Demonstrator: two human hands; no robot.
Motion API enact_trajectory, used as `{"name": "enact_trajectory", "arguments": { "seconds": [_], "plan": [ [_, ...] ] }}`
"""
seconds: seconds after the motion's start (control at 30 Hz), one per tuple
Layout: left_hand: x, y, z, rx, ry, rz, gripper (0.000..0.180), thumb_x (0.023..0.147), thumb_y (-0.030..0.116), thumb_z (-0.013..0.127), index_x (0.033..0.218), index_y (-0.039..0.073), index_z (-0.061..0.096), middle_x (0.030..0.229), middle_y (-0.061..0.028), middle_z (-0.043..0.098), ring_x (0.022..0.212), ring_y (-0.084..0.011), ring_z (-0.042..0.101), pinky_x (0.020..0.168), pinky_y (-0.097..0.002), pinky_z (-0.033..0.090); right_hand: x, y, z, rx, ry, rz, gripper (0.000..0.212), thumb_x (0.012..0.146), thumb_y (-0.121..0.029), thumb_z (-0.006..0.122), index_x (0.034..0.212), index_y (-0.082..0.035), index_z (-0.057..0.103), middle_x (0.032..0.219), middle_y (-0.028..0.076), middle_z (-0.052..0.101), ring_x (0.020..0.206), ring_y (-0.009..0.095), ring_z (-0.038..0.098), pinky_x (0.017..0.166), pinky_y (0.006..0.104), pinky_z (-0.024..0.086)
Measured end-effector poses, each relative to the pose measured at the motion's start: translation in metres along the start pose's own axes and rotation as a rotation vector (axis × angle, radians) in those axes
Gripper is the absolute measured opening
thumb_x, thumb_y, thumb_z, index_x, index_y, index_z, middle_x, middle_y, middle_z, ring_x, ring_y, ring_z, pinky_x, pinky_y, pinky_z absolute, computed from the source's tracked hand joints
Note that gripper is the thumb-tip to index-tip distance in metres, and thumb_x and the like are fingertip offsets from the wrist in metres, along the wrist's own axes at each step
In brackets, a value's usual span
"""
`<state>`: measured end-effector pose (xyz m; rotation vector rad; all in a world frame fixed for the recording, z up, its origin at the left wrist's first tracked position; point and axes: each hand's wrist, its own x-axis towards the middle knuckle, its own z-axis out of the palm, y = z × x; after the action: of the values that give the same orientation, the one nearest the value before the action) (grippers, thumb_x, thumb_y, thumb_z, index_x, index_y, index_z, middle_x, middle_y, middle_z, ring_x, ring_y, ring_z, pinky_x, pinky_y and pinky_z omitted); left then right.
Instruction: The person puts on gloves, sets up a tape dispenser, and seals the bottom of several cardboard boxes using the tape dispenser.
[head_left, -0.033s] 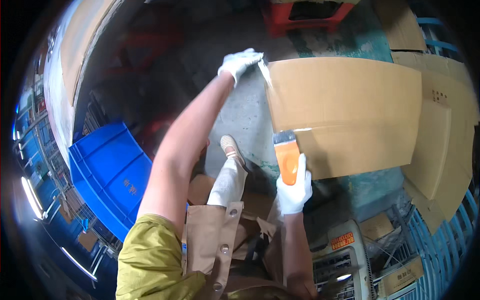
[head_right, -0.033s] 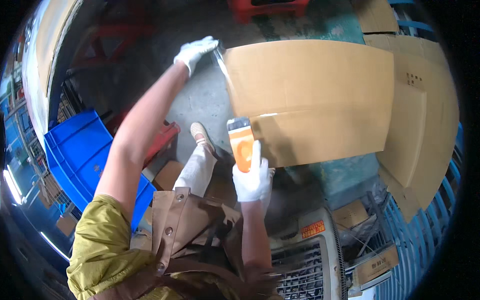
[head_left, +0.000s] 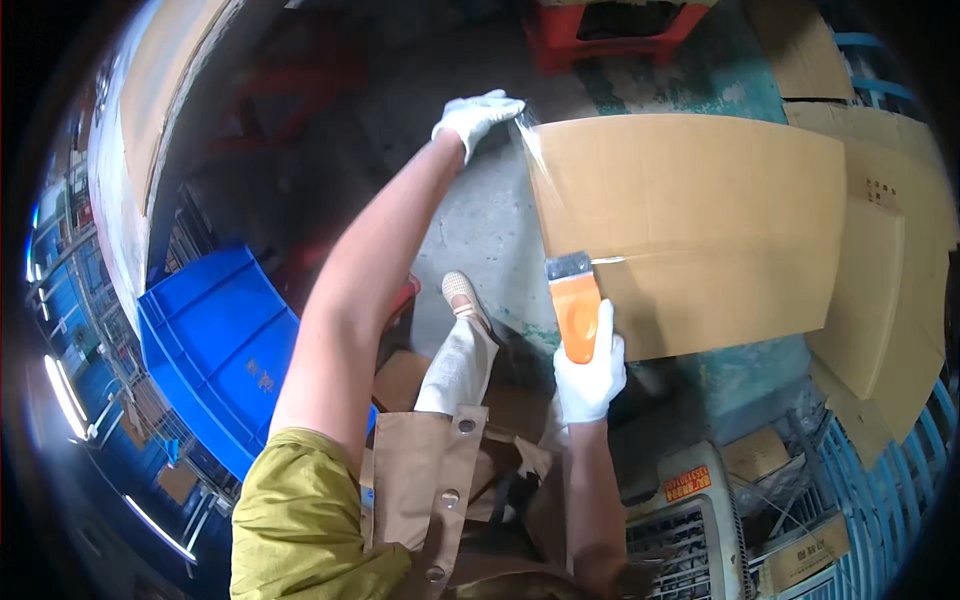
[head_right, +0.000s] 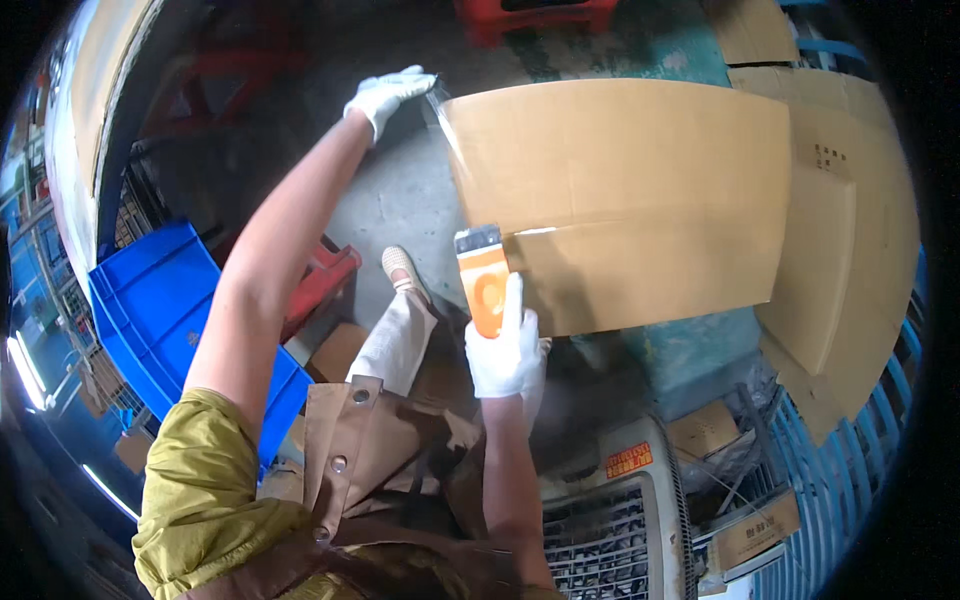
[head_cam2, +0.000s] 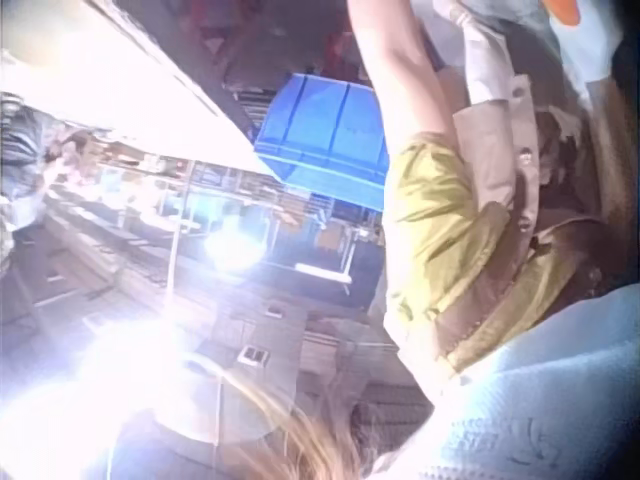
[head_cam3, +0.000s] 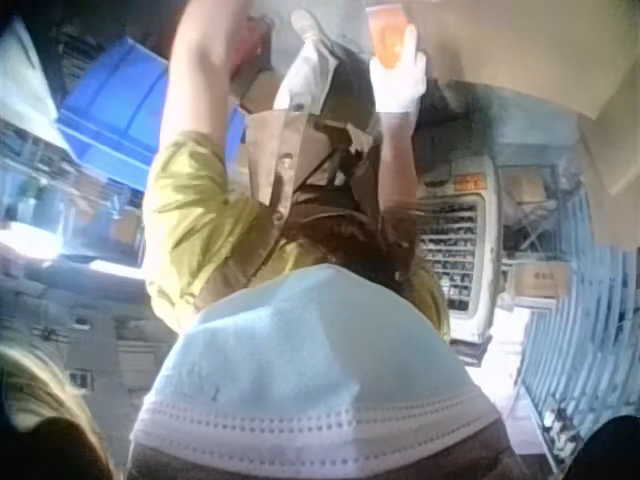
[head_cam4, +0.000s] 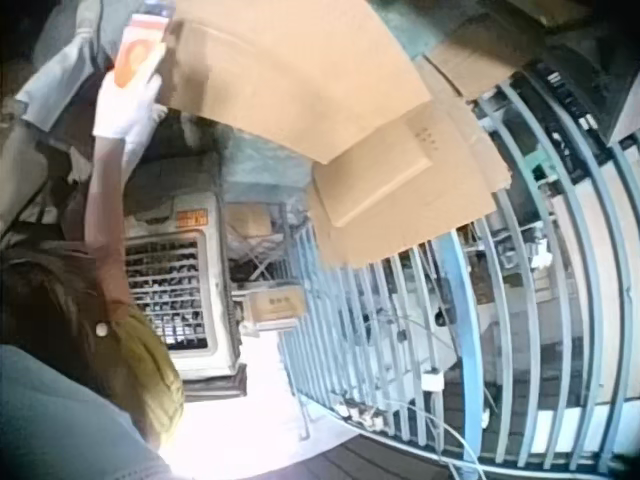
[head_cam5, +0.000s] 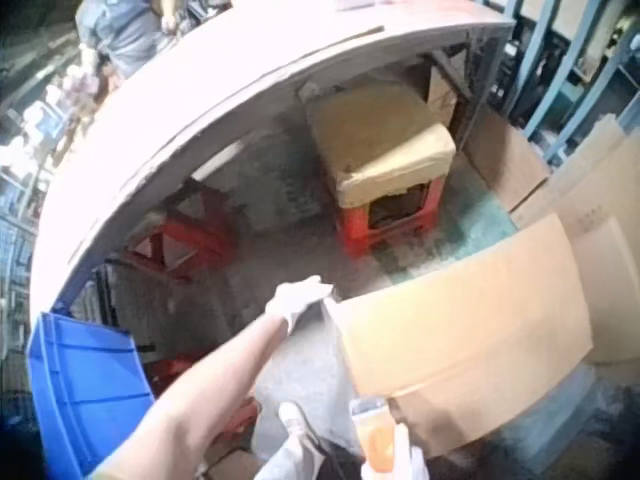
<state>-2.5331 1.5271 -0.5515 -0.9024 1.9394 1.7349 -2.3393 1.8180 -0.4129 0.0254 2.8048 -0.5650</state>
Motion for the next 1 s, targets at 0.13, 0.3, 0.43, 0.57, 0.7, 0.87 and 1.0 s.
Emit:
{"name": "enact_trajectory", "arguments": {
  "seconds": [0.13,0.3,0.43,0.57,0.7,0.87,1.0],
  "plan": [
    [0.037,0.008,0.000,0.102,-0.026,-0.016,0.047,0.084,0.027,0.075,0.125,0.006,0.064,0.139,-0.0051,0.056,0.132,-0.0198,0.048,0.113,-0.0315,0.035,0.015,0.000,0.018,0.059,0.003,0.050,0.068,0.067,-0.006,0.070,0.134,-0.012,0.056,0.082,0.011,0.058,0.069,0.034,0.061,0.064,0.0427,0.052],
    [0.049,0.005,0.005,0.217,-0.105,-0.054,0.044,0.086,0.025,0.073,0.124,0.005,0.065,0.139,-0.0048,0.056,0.132,-0.0195,0.048,0.114,-0.0306,0.034,0.010,0.002,0.034,0.035,-0.048,0.112,0.073,0.067,-0.008,0.070,0.137,-0.015,0.053,0.082,0.010,0.055,0.069,0.034,0.060,0.063,0.0439,0.051],
    [0.069,-0.017,-0.008,0.127,-0.086,-0.046,0.039,0.084,0.021,0.076,0.120,0.008,0.068,0.136,-0.0069,0.058,0.124,-0.0191,0.055,0.107,-0.0305,0.043,0.006,-0.006,0.047,0.081,-0.061,0.112,0.074,0.066,-0.009,0.071,0.137,-0.016,0.053,0.082,0.010,0.054,0.067,0.033,0.058,0.062,0.0440,0.050],
    [0.069,-0.023,-0.004,0.108,-0.091,-0.072,0.044,0.082,0.023,0.078,0.121,0.006,0.067,0.135,-0.0075,0.058,0.123,-0.0185,0.056,0.106,-0.0304,0.043,0.008,-0.007,0.054,0.048,-0.073,0.143,0.073,0.066,-0.009,0.071,0.137,-0.016,0.053,0.080,0.009,0.053,0.067,0.032,0.058,0.062,0.0438,0.050],
    [0.067,-0.037,0.024,0.159,-0.007,-0.174,0.053,0.070,0.024,0.087,0.116,0.003,0.069,0.134,-0.0086,0.060,0.120,-0.0195,0.058,0.105,-0.0296,0.042,0.015,0.004,0.063,0.040,-0.076,0.164,0.072,0.067,-0.009,0.070,0.136,-0.015,0.053,0.080,0.009,0.053,0.067,0.032,0.058,0.062,0.0438,0.050],
    [0.083,-0.057,0.000,0.402,-0.197,-0.224,0.090,0.072,0.052,0.079,0.143,0.011,0.042,0.147,-0.0130,0.040,0.135,-0.0267,0.039,0.112,-0.0373,0.034,0.017,-0.001,0.072,0.086,-0.062,0.111,0.074,0.066,-0.010,0.071,0.138,-0.017,0.051,0.081,0.011,0.055,0.070,0.034,0.060,0.064,0.0451,0.051],
    [0.078,-0.014,0.024,0.877,0.020,-0.144,0.113,0.065,0.064,0.078,0.153,0.019,0.024,0.159,-0.0156,0.020,0.146,-0.0325,0.023,0.115,-0.0469,0.027,0.017,0.003,0.070,-0.017,-0.170,0.212,0.076,0.066,-0.011,0.071,0.139,-0.018,0.050,0.082,0.011,0.055,0.071,0.034,0.060,0.066,0.0455,0.051]
  ]
}}
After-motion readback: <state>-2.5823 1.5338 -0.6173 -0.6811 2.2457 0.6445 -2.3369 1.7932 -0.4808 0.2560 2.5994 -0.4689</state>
